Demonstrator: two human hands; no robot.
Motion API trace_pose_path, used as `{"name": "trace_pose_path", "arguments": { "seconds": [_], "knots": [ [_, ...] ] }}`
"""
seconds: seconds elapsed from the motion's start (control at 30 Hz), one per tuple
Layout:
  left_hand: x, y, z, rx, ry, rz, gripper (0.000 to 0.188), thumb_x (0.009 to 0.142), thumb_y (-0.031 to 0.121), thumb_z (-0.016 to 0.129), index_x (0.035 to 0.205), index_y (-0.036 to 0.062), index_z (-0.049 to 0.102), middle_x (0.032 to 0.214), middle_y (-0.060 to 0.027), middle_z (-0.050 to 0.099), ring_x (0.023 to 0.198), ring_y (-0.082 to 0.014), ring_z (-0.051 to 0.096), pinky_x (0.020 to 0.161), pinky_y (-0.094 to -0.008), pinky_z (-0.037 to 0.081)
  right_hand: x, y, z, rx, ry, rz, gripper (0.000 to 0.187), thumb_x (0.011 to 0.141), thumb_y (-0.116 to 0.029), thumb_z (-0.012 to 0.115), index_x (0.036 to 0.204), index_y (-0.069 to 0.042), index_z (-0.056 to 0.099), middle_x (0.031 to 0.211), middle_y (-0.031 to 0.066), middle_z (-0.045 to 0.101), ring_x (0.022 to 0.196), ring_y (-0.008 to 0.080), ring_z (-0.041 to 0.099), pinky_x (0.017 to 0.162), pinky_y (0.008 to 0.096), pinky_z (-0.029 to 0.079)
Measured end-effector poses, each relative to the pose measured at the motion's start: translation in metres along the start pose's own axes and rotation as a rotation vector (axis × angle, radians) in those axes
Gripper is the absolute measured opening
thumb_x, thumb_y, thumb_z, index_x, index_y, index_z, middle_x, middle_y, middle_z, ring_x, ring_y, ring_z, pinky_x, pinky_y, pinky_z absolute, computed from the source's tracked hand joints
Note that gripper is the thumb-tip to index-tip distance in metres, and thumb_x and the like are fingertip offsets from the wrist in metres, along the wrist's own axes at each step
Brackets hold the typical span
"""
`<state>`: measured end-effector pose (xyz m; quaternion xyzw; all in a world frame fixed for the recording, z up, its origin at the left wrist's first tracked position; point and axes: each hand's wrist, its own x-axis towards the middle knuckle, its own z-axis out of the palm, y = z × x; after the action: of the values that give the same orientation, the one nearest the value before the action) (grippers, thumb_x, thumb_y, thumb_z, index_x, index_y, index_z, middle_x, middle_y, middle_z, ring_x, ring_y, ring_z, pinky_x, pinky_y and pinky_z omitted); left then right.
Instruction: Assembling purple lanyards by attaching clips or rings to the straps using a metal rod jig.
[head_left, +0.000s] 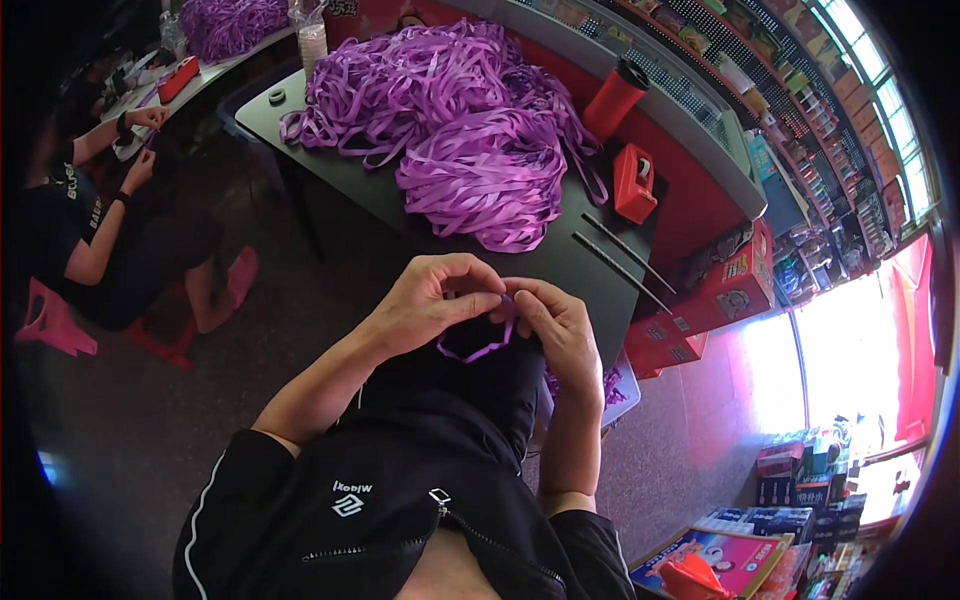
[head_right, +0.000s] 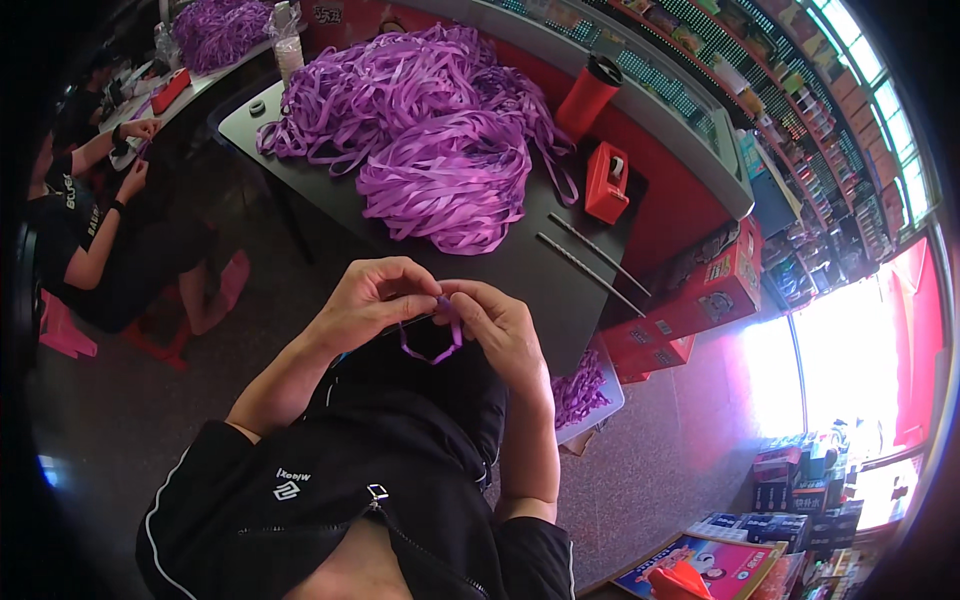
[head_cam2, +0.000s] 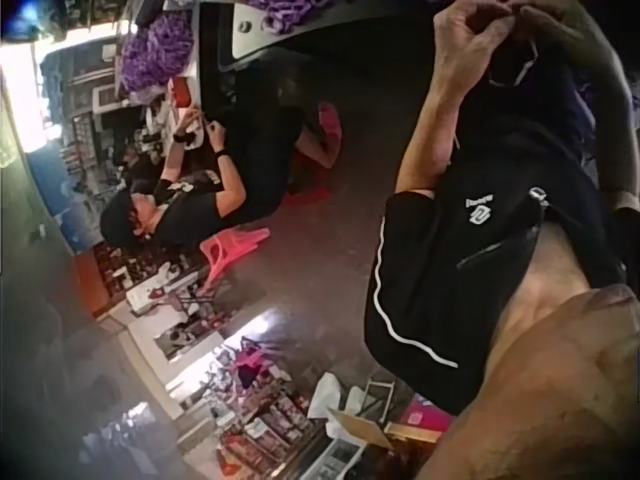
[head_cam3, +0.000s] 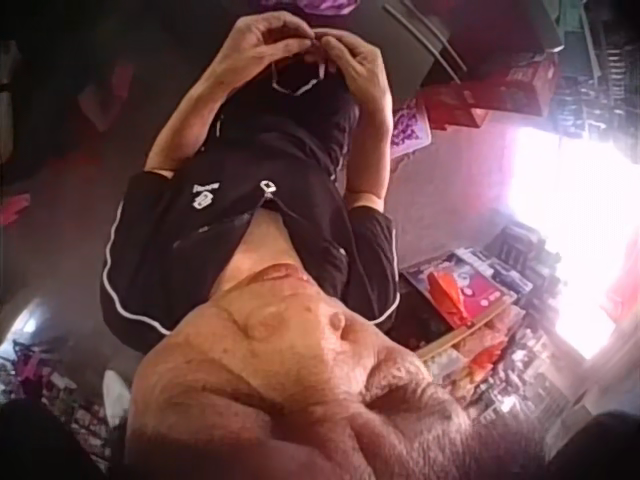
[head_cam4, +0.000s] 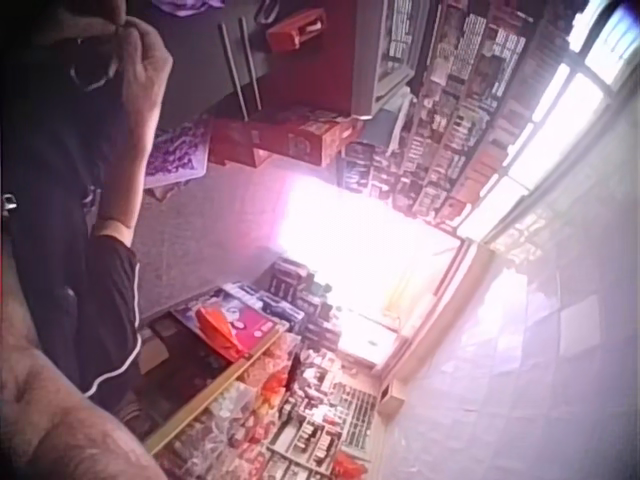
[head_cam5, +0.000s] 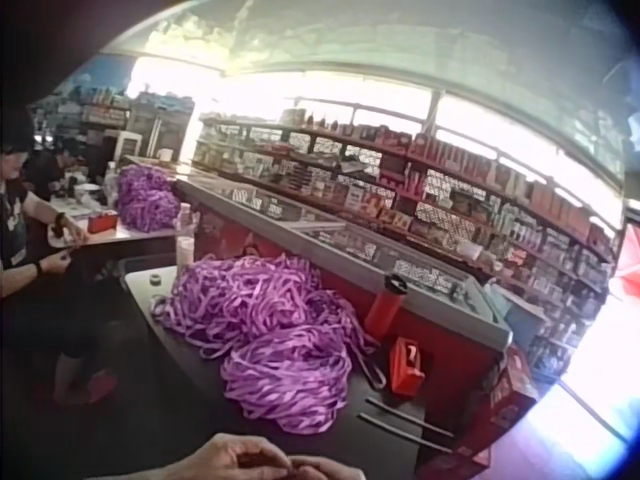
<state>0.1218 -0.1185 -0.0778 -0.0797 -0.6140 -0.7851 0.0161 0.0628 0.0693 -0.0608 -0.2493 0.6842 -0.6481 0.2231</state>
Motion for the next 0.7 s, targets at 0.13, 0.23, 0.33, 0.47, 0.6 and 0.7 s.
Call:
{"name": "trace_pose_path", "arguments": {
  "seconds": [0.13,0.23,0.33,0.47,0.6,0.7],
  "knots": [
    [-0.002,-0.002,-0.005,0.164,-0.016,-0.005,0.014,0.089,0.009,0.064,0.100,0.0000,0.064,0.088,-0.0023,0.066,0.081,-0.0067,0.060,0.072,-0.0202,0.048,-0.001,0.018,0.000,0.037,0.011,0.023,0.020,0.092,-0.016,0.059,0.099,0.002,0.065,0.079,0.0008,0.063,0.069,0.0046,0.051,0.063,0.0191,0.040],
    [-0.003,-0.003,-0.009,0.074,-0.050,-0.101,0.016,0.090,0.011,0.063,0.101,-0.0004,0.064,0.086,-0.0014,0.065,0.078,-0.0061,0.059,0.071,-0.0204,0.047,-0.007,0.024,-0.001,0.092,0.014,0.045,0.020,0.092,-0.017,0.060,0.095,0.002,0.064,0.077,-0.0001,0.061,0.069,0.0046,0.051,0.063,0.0190,0.040],
    [-0.004,-0.011,-0.018,0.031,-0.121,-0.178,0.018,0.091,0.014,0.062,0.100,-0.0008,0.066,0.083,-0.0005,0.064,0.075,-0.0055,0.058,0.068,-0.0200,0.046,-0.017,0.036,-0.010,0.242,0.019,0.068,0.018,0.091,-0.016,0.061,0.093,0.002,0.064,0.077,-0.0007,0.059,0.069,0.0044,0.050,0.064,0.0190,0.039],
    [-0.013,-0.029,-0.042,0.028,-0.231,-0.282,0.019,0.089,0.017,0.064,0.097,-0.0002,0.067,0.076,0.0030,0.060,0.070,-0.0041,0.052,0.064,-0.0186,0.042,-0.034,0.049,-0.023,0.501,0.026,0.033,0.020,0.089,-0.017,0.061,0.086,0.003,0.061,0.072,0.0002,0.054,0.065,0.0061,0.045,0.061,0.0196,0.038],
    [-0.017,-0.045,-0.049,0.124,-0.358,-0.309,0.016,0.088,0.015,0.065,0.095,0.0007,0.068,0.077,0.0020,0.062,0.070,-0.0044,0.054,0.064,-0.0200,0.043,-0.068,0.054,-0.046,0.615,0.060,-0.040,0.026,0.088,-0.021,0.062,0.083,0.003,0.056,0.073,0.0045,0.050,0.063,0.0103,0.044,0.054,0.0237,0.036],
    [-0.018,-0.062,-0.037,0.197,-0.318,-0.241,0.029,0.089,0.016,0.065,0.113,0.0017,0.062,0.102,-0.0034,0.064,0.094,-0.0102,0.058,0.084,-0.0244,0.045,-0.108,0.059,-0.073,0.676,0.179,-0.039,0.021,0.088,-0.016,0.062,0.085,0.004,0.058,0.073,0.0063,0.053,0.062,0.0119,0.047,0.054,0.0235,0.036]
  ]
}}
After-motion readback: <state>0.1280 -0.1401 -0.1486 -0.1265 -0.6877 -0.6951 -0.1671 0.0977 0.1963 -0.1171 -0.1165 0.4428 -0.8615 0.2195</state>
